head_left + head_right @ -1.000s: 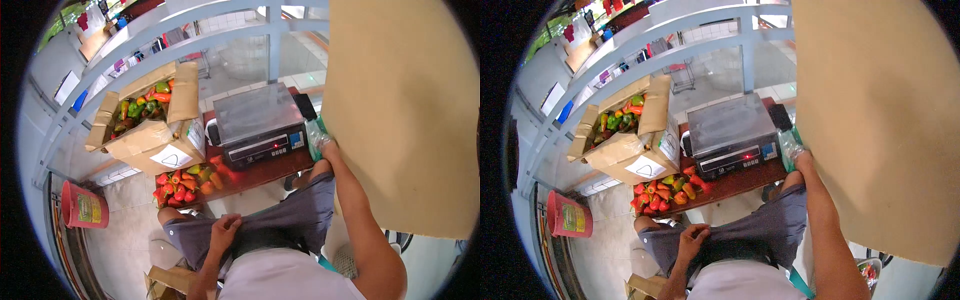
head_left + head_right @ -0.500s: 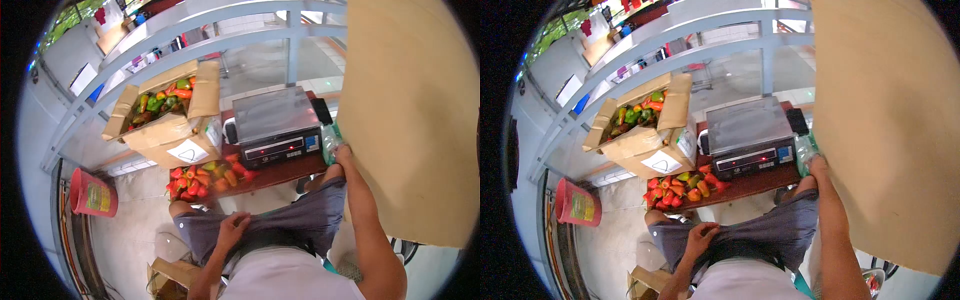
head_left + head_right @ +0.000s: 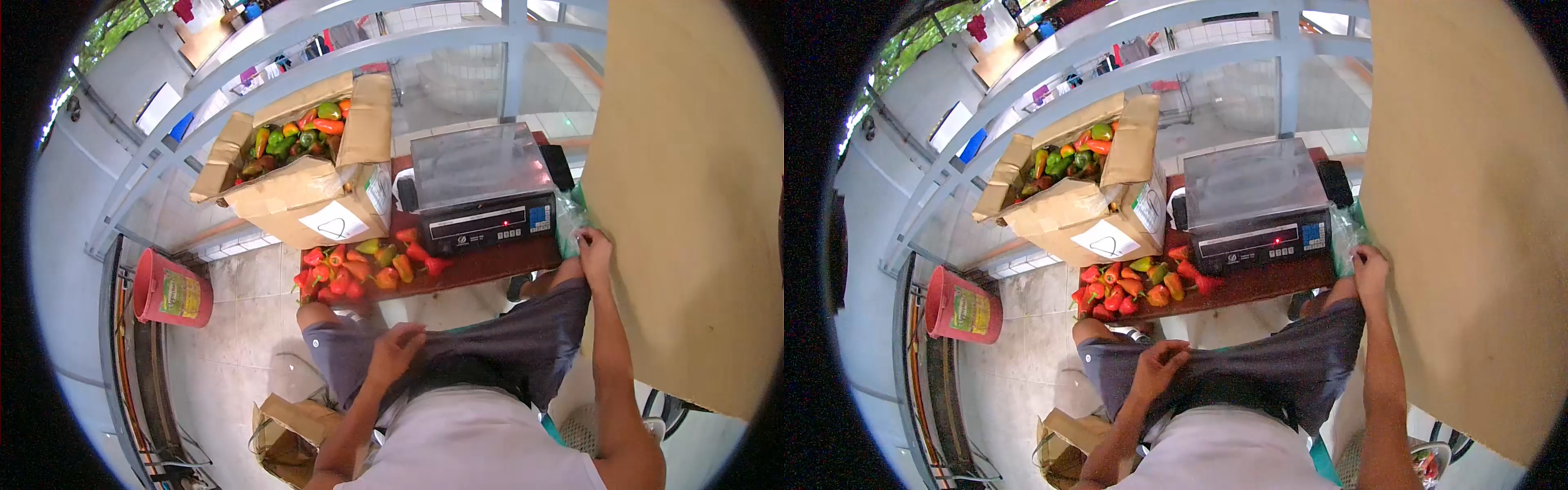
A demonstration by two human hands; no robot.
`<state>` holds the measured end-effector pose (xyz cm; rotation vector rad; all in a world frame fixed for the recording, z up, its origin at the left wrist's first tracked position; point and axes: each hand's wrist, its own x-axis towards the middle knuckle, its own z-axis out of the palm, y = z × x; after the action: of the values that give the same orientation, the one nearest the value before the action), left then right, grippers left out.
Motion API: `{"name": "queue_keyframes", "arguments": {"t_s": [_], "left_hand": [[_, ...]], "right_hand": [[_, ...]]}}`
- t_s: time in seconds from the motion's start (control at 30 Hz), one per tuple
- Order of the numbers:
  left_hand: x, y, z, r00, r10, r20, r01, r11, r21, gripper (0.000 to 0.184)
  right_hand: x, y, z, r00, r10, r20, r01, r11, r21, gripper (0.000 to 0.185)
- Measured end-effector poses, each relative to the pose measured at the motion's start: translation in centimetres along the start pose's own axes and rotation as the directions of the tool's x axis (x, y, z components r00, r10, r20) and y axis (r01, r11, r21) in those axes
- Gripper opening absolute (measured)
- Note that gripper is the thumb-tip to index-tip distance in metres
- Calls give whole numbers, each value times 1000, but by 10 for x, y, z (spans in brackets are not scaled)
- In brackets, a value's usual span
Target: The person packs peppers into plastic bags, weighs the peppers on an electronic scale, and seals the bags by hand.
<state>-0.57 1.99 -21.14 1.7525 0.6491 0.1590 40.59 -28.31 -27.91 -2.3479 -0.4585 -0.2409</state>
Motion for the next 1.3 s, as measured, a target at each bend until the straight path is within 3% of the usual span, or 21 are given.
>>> {"name": "queue_keyframes", "arguments": {"t_s": [0.07,0.13,0.17,0.2,0.23,0.33,0.4,0.47,0.53,0.6,0.7,0.8,0.83,0.87,0.9,0.93,1.03,1.07,1.13,1.2,1.3], "left_hand": [[4,-9,-9,997,74,-34,-70,992,105,23],[21,24,-45,977,174,-125,-114,916,385,21],[49,8,-74,891,426,-154,-306,817,488,24],[46,81,-89,858,448,-251,-376,882,285,27],[67,79,-118,780,484,-398,-368,868,334,24],[72,169,-141,589,592,-550,-570,787,236,15],[62,188,-121,533,655,-535,-587,742,324,15],[50,176,-78,653,644,-398,-604,760,240,21],[51,168,-21,610,787,-96,-697,590,408,29],[48,163,31,698,716,2,-692,674,257,33],[60,128,57,647,729,223,-755,654,54,26],[49,115,34,956,207,207,-175,971,-160,12],[45,120,32,957,210,201,-159,956,-245,13],[44,115,32,959,203,200,-122,926,-357,14],[45,108,32,960,198,198,-86,882,-464,15],[47,99,32,960,196,199,-51,824,-564,16],[50,72,24,978,186,96,-100,819,-565,19],[48,65,19,972,224,64,-172,875,-452,20],[43,73,8,954,299,-2,-294,936,-193,23],[37,85,8,987,-152,45,145,751,-644,24],[36,72,3,1000,-11,21,22,734,-679,27]], "right_hand": [[-21,-30,-20,990,-85,-112,88,996,26,12],[-39,-40,-30,985,-7,-175,33,989,145,14],[-48,-43,-33,979,35,-201,7,979,205,15],[-56,-44,-34,969,28,-246,46,957,287,17],[-61,-46,-35,956,24,-292,89,926,366,18],[-67,-70,-44,914,16,-404,187,870,456,20],[-76,-95,-52,920,72,-386,165,821,547,19],[-82,-127,-56,946,177,-272,65,717,694,17],[-85,-181,-71,965,-196,-176,255,863,437,12],[-88,-226,-70,895,-445,21,361,752,552,8],[-84,-249,-74,829,-418,372,33,701,713,16],[-72,-223,-76,806,-410,427,-37,684,728,21],[-73,-223,-67,872,-387,299,16,634,773,26],[-82,-228,-55,938,-270,218,-92,413,906,33],[-85,-244,-56,901,-302,311,-195,358,913,35],[-89,-247,-54,860,-343,377,-210,436,875,36],[-93,-238,-47,817,-286,501,-270,577,771,32],[-93,-230,-44,815,-236,529,-301,608,735,30],[-91,-212,-32,868,-158,472,-396,354,847,15],[-88,-209,-29,867,-78,492,-487,71,870,11],[-97,-214,-29,812,-97,576,-555,176,813,14]]}}
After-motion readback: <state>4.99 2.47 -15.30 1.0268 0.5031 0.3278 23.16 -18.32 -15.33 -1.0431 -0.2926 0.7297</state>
